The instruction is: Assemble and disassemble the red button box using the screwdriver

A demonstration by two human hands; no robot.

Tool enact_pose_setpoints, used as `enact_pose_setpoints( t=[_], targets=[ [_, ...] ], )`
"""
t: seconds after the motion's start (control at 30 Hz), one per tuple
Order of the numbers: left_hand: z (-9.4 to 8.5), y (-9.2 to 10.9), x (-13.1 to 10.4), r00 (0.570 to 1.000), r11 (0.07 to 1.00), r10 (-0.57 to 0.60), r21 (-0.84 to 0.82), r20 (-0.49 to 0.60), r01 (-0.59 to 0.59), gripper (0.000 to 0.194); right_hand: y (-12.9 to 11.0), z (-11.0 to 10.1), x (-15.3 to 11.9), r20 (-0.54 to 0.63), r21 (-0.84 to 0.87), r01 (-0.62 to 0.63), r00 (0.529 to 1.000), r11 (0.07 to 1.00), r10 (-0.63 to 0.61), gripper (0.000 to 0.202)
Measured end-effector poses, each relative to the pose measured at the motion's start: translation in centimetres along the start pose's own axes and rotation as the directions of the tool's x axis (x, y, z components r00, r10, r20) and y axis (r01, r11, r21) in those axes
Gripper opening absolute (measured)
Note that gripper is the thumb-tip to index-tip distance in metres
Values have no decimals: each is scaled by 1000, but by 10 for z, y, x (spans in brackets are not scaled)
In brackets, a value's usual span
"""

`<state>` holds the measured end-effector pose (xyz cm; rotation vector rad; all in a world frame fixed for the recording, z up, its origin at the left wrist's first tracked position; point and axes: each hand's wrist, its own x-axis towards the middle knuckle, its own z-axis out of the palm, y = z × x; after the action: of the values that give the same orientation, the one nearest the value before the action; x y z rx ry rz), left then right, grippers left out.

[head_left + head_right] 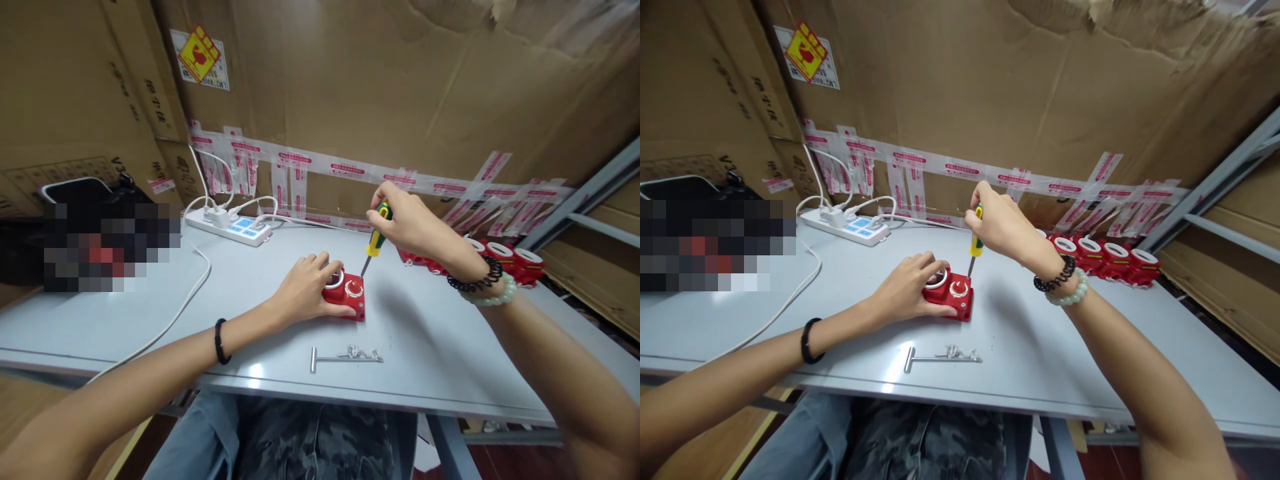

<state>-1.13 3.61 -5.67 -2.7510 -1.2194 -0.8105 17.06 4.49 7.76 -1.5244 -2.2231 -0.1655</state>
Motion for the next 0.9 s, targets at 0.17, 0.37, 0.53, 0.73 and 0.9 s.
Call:
enact_pose_setpoints(
  t=[0.17, 0.37, 0.53, 0.73, 0.9],
  targets=[
    [0, 0, 0, 1000, 1000, 3, -4, -9, -3, 72, 1, -5, -3, 35, 5, -1, 999, 1000, 1, 12],
    [0, 0, -1, 1000, 1000, 6, -15, -7, -6, 72, 6, -1, -6, -44, -10, -44, 998, 999, 43, 16],
    [0, -1, -1, 1000, 1000, 7, -30, -19, -7, 70, 10, -3, -5, -29, 54, -5, 1000, 999, 6, 24],
    [-1, 0, -1, 1000, 1000, 0, -25, -10, -1, 72, 7, 2, -6, -78, -18, -80, 994, 997, 78, 16],
    [-2, 0, -1, 1000, 1000, -1, -23, -10, 1, 72, 10, -2, -5, -16, 81, -20, 1000, 996, 22, 29]
  ],
)
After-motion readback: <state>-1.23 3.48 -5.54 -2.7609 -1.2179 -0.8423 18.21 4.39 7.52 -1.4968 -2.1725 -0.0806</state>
